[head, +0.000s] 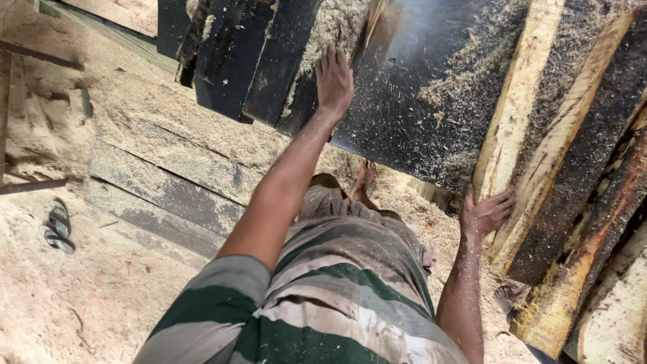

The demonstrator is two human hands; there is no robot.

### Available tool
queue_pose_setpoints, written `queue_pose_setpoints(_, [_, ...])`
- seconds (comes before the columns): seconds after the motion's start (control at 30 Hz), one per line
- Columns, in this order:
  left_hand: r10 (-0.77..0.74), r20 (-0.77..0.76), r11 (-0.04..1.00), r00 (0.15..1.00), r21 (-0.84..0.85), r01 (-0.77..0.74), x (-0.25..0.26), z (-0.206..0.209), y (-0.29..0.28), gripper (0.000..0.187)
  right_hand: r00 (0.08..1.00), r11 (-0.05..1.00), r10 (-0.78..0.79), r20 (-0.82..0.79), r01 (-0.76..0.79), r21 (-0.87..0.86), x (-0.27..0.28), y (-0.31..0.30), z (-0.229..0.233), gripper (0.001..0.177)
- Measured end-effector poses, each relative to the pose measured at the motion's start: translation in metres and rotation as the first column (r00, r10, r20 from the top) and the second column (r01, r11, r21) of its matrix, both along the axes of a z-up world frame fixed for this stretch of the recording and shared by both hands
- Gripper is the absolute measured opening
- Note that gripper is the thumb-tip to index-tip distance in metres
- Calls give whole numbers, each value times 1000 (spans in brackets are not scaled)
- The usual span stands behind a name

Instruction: The person feeds wood logs and planks into a power saw machine by hand, sliding them across the machine bed and moving processed pieces.

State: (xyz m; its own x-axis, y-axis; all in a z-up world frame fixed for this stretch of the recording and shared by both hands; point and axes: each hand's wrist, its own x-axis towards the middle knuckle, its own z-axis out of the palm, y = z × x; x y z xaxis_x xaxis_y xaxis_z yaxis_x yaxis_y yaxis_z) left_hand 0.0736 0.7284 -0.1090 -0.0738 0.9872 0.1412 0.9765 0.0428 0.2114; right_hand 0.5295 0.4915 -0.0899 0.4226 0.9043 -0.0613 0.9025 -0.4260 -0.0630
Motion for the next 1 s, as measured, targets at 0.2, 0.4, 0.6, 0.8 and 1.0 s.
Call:
queue_pose_setpoints(0.2, [-217, 201, 976, 955, 53, 211, 11, 68, -125, 55, 991, 999, -22, -129, 17, -36, 2, 5, 1, 113])
queue_pose_setpoints(0.4, [115, 735, 783, 669, -481, 395, 73, 122, -231, 72, 461, 997, -56, -886, 77, -23, -61, 3, 41, 96])
queue_pose_setpoints(0.6, [99, 943, 869, 318, -238, 434, 74, 103, -322, 92, -40, 935, -320, -947, 148, -322, -237, -37, 59, 113])
queue_pose_setpoints(0.8, [400, 495, 725, 771, -686, 65, -45, 32, -443, 111, 293, 931, -332, -897, -50, -361, -334, -102, 34, 114])
queue_pose_setpoints(1.0, [487, 846, 783, 217, -533, 320, -96, -9, -472, 77, 737, 978, 207, -643, -173, 116, -401, -88, -5, 97])
